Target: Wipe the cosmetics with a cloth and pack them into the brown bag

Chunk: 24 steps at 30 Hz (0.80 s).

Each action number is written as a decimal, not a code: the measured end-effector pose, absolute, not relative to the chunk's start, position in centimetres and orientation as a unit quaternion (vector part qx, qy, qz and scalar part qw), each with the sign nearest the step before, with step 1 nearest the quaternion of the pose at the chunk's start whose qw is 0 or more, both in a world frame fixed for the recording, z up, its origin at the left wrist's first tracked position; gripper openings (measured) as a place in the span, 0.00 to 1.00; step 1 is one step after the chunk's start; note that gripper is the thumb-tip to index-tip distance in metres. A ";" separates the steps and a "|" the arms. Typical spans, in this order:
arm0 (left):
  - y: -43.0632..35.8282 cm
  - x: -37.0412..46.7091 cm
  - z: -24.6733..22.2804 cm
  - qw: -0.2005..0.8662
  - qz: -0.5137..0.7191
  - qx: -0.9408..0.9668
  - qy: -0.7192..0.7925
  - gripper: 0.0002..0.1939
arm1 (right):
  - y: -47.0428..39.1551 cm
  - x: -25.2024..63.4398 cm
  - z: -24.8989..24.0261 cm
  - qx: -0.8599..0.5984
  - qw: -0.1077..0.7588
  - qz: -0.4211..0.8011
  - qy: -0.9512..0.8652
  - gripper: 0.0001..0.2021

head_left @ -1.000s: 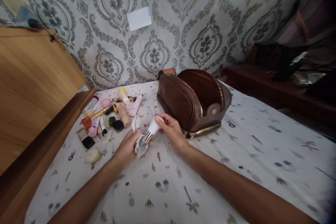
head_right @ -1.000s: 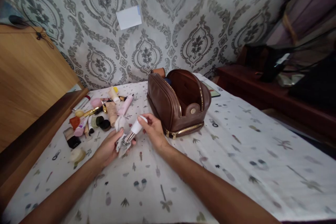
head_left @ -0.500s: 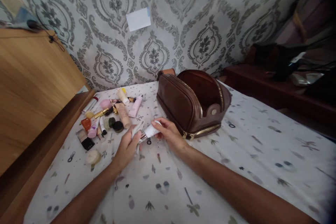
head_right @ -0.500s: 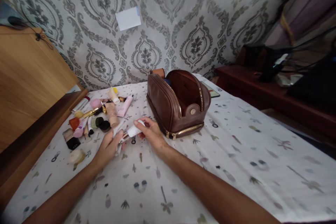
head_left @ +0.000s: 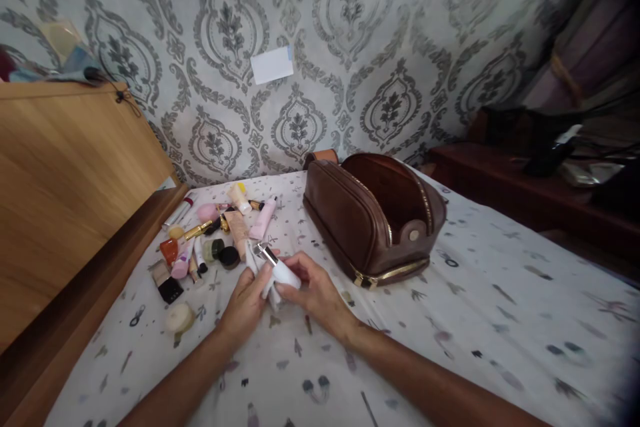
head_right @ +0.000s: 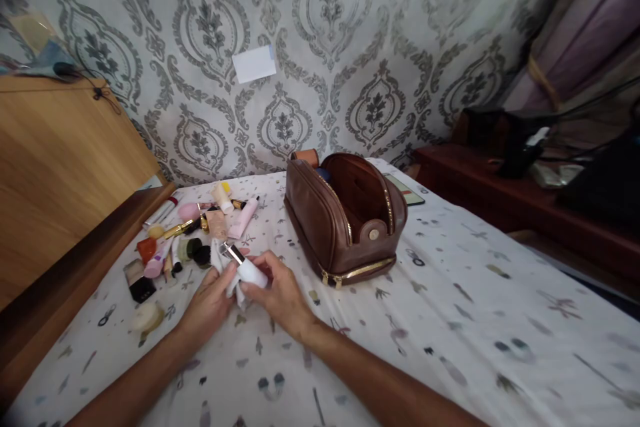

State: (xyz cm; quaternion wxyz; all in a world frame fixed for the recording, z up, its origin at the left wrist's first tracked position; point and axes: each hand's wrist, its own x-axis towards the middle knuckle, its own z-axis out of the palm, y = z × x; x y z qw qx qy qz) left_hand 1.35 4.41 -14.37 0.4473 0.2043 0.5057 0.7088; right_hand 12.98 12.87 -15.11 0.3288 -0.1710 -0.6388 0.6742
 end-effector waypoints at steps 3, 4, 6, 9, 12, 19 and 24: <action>4.5 1.2 -14.5 0.434 0.711 0.199 0.516 0.25 | 12.9 13.4 -14.6 -0.188 0.316 0.601 -0.710 0.11; 4.5 1.1 -14.6 0.432 0.708 0.203 0.521 0.26 | 13.0 13.5 -14.3 -0.199 0.328 0.567 -0.729 0.10; 4.4 0.9 -14.6 0.424 0.687 0.228 0.544 0.27 | 13.2 13.8 -13.8 -0.217 0.362 0.508 -0.751 0.10; 4.0 0.9 -14.4 0.388 0.626 0.294 0.609 0.28 | 13.5 13.9 -13.3 -0.199 0.378 0.502 -0.752 0.12; 3.7 1.0 -14.2 0.385 0.570 0.335 0.644 0.32 | 13.5 13.8 -13.2 -0.169 0.352 0.571 -0.722 0.17; 4.0 1.1 -14.7 0.446 0.587 0.276 0.617 0.33 | 13.2 13.5 -13.2 -0.153 0.360 0.616 -0.684 0.20; 4.1 1.5 -14.0 0.539 0.602 0.176 0.562 0.31 | 12.8 14.0 -12.4 -0.136 0.380 0.638 -0.656 0.19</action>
